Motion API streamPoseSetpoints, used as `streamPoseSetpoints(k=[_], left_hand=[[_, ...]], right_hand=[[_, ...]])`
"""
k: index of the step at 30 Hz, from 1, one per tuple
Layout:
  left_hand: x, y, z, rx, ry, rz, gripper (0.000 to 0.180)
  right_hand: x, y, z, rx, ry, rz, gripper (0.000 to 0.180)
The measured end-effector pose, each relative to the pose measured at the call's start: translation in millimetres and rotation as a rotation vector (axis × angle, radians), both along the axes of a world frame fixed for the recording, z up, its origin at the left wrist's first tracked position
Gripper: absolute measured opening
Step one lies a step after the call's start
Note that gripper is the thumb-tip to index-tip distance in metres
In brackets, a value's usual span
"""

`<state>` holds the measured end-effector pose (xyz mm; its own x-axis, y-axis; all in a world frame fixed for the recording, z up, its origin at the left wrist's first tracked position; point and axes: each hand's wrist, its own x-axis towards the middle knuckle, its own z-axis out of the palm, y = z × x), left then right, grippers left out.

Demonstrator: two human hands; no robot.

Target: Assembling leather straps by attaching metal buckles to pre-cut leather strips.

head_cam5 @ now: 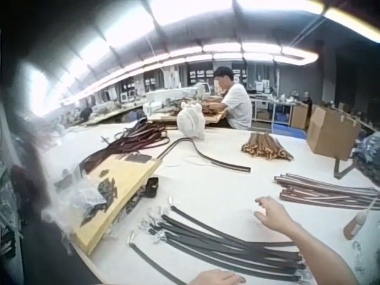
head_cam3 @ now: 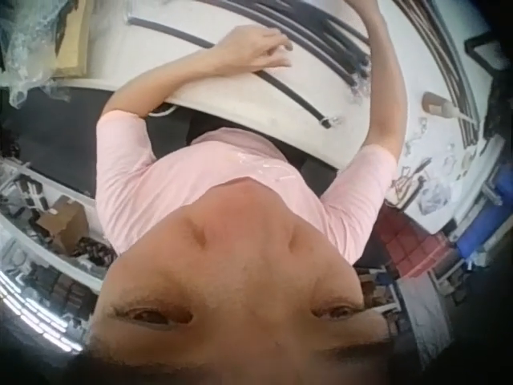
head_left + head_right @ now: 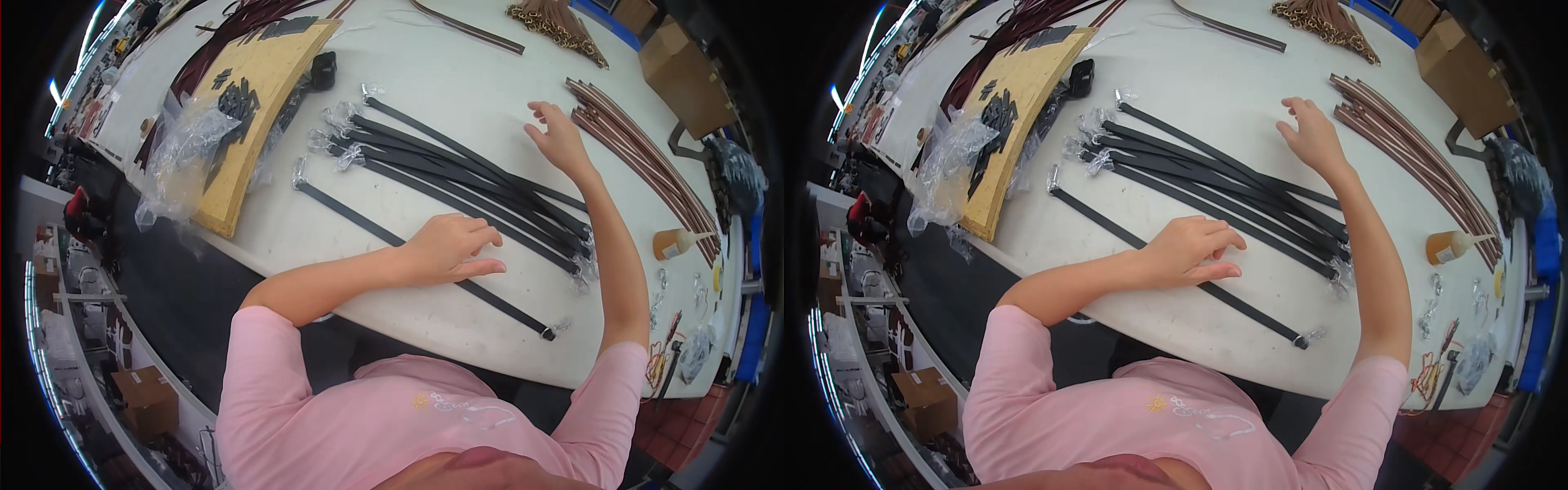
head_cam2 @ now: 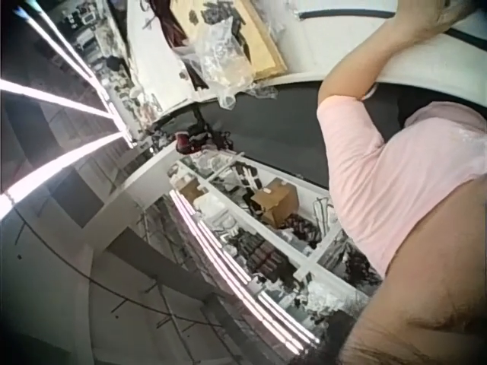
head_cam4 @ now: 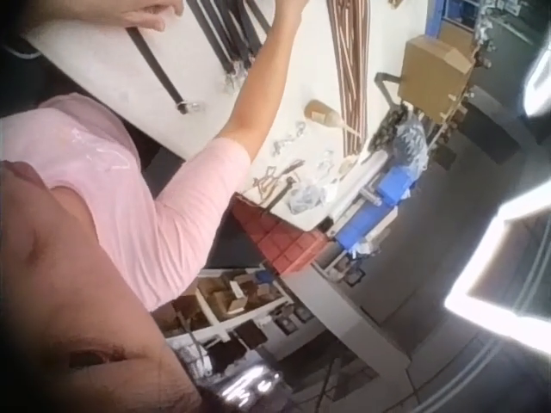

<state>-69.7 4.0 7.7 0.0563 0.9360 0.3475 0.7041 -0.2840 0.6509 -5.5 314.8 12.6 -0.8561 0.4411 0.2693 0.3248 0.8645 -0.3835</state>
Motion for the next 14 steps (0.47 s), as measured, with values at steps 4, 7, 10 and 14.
streamPoseSetpoints(k=[4,7,10,14], left_hand=[[-10.9,5.4,-12.0,0.118,-0.063,0.098,0.031],[-10.2,12.3,-18.9,0.096,-0.079,0.104,0.035],[-9.7,14.2,-20.7,0.036,-0.009,0.034,0.048],[-17.6,12.1,-17.5,-0.012,-0.05,0.03,0.048]], right_hand=[[-92.4,68.2,-34.5,0.087,0.029,-0.141,0.062],[-143.0,118.6,-53.8,0.11,0.054,-0.225,0.072],[-181.7,146.8,-56.6,0.162,0.137,-0.307,0.079],[-199.7,144.3,-41.7,0.136,-0.206,-0.475,0.085]])
